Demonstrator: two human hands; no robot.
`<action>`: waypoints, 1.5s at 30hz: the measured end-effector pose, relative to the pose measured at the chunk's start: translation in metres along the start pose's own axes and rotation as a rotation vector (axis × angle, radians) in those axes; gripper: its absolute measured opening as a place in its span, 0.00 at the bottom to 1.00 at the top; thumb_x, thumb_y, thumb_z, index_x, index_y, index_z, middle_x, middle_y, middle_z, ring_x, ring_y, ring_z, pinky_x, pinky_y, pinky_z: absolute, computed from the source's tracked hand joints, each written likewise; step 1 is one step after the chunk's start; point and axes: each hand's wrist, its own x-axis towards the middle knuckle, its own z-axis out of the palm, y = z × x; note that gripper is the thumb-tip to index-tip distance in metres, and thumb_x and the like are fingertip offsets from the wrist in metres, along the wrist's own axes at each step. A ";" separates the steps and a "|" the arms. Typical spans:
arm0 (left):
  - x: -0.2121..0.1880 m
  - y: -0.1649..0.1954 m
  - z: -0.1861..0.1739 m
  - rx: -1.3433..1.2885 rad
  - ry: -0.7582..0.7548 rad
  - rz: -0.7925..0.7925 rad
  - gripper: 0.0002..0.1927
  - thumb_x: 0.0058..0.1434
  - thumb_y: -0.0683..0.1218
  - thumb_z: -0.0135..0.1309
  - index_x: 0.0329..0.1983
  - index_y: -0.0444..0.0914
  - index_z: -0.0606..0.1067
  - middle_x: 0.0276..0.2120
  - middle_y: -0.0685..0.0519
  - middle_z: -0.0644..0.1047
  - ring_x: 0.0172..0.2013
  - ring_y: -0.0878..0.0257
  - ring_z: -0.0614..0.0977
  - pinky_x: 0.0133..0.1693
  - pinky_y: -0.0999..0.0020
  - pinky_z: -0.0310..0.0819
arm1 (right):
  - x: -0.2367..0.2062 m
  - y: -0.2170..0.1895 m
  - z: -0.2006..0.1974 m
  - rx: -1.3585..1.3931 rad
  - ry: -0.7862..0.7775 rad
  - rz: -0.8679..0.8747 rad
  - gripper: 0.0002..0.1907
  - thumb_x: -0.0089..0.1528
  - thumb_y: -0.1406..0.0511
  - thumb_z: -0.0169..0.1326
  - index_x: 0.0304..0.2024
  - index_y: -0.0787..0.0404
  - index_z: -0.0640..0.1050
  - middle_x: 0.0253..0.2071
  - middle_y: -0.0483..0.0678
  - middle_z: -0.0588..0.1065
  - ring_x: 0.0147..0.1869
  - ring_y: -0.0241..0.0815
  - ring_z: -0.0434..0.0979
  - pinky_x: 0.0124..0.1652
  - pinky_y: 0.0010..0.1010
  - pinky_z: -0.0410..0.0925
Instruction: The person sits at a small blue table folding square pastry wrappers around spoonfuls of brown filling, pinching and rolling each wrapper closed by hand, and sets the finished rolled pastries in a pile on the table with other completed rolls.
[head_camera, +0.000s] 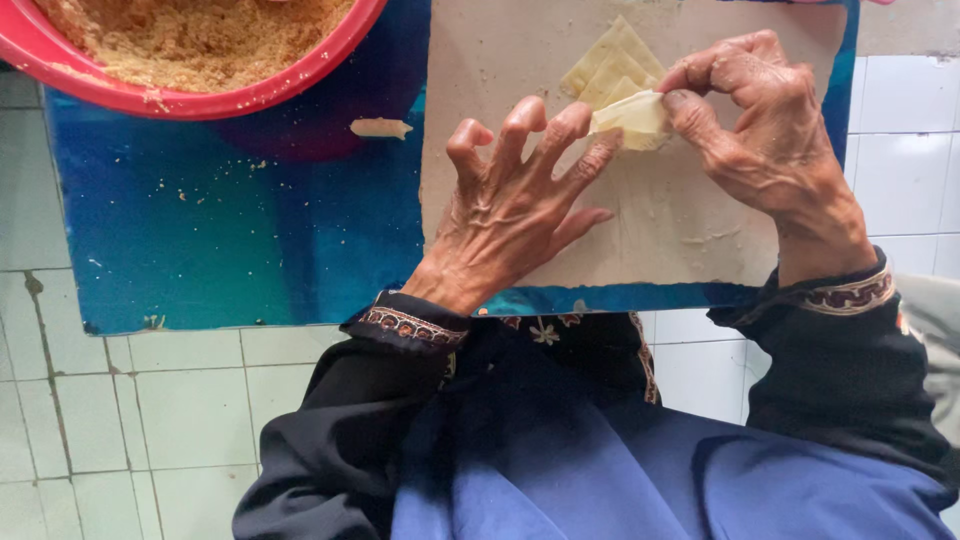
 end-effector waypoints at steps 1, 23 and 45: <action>0.000 0.000 0.001 0.001 -0.020 0.000 0.38 0.59 0.69 0.66 0.67 0.50 0.71 0.64 0.58 0.64 0.64 0.57 0.61 0.54 0.48 0.51 | 0.000 0.001 0.000 0.000 0.007 0.003 0.05 0.69 0.73 0.56 0.47 0.67 0.81 0.45 0.52 0.79 0.58 0.48 0.74 0.59 0.36 0.68; -0.001 -0.002 0.004 -0.056 -0.035 0.034 0.33 0.63 0.64 0.65 0.66 0.46 0.72 0.66 0.57 0.68 0.69 0.58 0.61 0.56 0.47 0.52 | 0.007 0.070 -0.026 -0.922 0.117 -0.186 0.08 0.77 0.66 0.51 0.49 0.59 0.81 0.38 0.45 0.78 0.39 0.35 0.78 0.38 0.23 0.70; -0.075 -0.035 -0.066 -0.236 0.033 -0.150 0.07 0.65 0.49 0.65 0.41 0.50 0.77 0.49 0.68 0.74 0.65 0.61 0.66 0.56 0.47 0.48 | -0.026 -0.114 0.047 -0.330 -0.035 -0.232 0.10 0.59 0.63 0.69 0.43 0.49 0.84 0.45 0.38 0.78 0.59 0.50 0.67 0.58 0.52 0.49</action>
